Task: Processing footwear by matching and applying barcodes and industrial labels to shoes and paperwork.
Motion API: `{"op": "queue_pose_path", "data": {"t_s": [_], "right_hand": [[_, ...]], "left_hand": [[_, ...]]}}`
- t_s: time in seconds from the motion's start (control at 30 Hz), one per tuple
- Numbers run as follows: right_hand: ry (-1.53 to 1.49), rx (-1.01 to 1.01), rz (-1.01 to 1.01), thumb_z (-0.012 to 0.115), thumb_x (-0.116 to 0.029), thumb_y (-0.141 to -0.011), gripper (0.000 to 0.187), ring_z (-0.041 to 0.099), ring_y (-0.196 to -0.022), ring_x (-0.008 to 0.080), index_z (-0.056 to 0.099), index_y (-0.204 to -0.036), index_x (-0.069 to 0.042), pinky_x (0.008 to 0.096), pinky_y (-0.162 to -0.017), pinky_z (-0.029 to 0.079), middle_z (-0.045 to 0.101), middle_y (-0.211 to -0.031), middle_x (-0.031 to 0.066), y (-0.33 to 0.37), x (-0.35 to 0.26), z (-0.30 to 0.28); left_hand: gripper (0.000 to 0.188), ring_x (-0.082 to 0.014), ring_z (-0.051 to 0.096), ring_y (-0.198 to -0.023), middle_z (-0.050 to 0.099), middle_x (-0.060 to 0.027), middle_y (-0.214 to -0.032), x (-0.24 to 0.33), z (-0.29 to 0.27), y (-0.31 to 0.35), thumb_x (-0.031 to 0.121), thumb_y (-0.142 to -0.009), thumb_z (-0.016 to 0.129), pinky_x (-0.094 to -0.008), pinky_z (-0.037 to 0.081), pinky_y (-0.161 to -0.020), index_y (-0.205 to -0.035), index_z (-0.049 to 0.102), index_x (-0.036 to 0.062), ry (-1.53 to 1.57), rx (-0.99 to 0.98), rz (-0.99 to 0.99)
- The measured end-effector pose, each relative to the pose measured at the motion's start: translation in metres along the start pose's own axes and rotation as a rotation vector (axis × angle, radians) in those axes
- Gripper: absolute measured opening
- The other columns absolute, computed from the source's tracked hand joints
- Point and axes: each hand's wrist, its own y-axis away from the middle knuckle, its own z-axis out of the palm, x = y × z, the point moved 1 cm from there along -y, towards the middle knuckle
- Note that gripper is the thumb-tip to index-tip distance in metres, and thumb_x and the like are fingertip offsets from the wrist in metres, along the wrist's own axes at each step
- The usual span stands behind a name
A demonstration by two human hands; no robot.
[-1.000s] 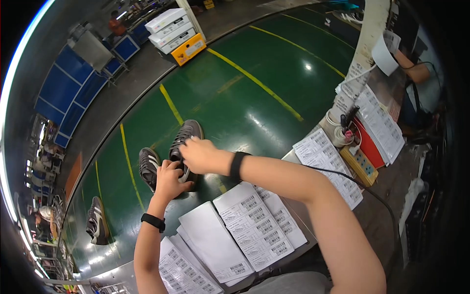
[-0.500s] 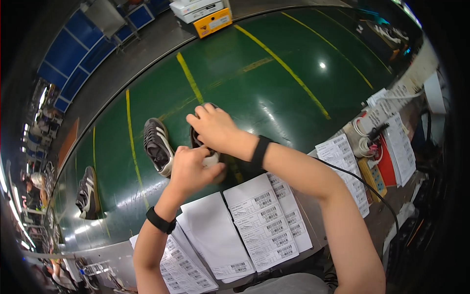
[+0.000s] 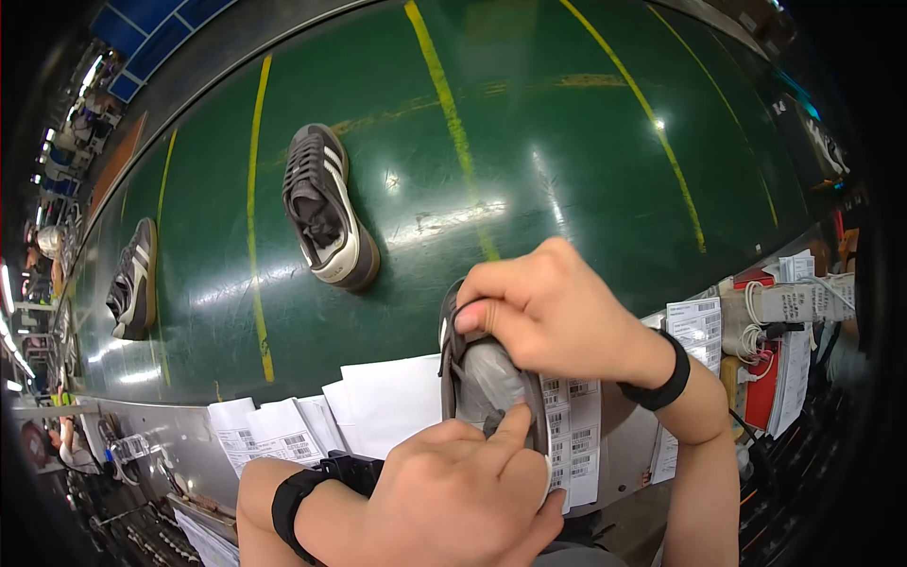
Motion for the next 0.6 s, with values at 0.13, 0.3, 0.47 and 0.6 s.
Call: {"op": "queue_pose_path", "data": {"t_s": [0.13,0.3,0.47,0.6], "right_hand": [[-0.206,-0.069,0.253,0.068,-0.007,-0.081,0.013,0.042,-0.044,0.0117,0.069,-0.075,0.005,0.03,-0.044,0.034,0.055,-0.05,0.0084,-0.012,0.007,-0.005],[-0.347,-0.114,0.335,0.07,-0.01,-0.084,0.017,0.041,-0.046,0.005,0.069,-0.073,0.003,0.0272,-0.043,0.032,0.051,-0.049,-0.0002,-0.013,0.02,-0.004],[-0.231,-0.076,0.239,0.07,-0.007,-0.08,0.013,0.044,-0.045,0.0078,0.068,-0.073,0.002,0.0277,-0.044,0.035,0.051,-0.049,0.004,-0.011,0.011,-0.006],[0.442,0.13,-0.467,0.069,0.001,-0.064,0.013,0.06,-0.055,0.0229,0.067,-0.076,-0.004,0.0346,-0.049,0.047,0.063,-0.062,0.0052,-0.001,-0.005,-0.022]], "left_hand": [[0.02,-0.0242,0.058,-0.055,0.06,-0.0115,-0.086,-0.004,-0.002,0.005,0.016,-0.072,0.071,-0.0333,0.049,-0.053,-0.076,0.057,0.0026,0.024,0.037,0.076],[0.026,-0.0287,0.059,-0.056,0.061,-0.0186,-0.083,-0.011,0.003,0.008,0.017,-0.065,0.075,-0.0363,0.049,-0.053,-0.073,0.056,0.0011,0.038,0.068,0.113],[0.028,-0.0205,0.061,-0.054,0.067,-0.0284,-0.096,-0.012,-0.003,0.001,0.019,-0.067,0.079,-0.0281,0.052,-0.053,-0.068,0.058,0.0014,-0.015,-0.074,0.003],[0.033,-0.0268,0.061,-0.067,0.063,-0.0211,-0.103,-0.035,-0.004,0.013,0.021,-0.064,0.078,-0.034,0.051,-0.06,-0.081,0.058,0.0021,-0.196,0.237,0.201]]}}
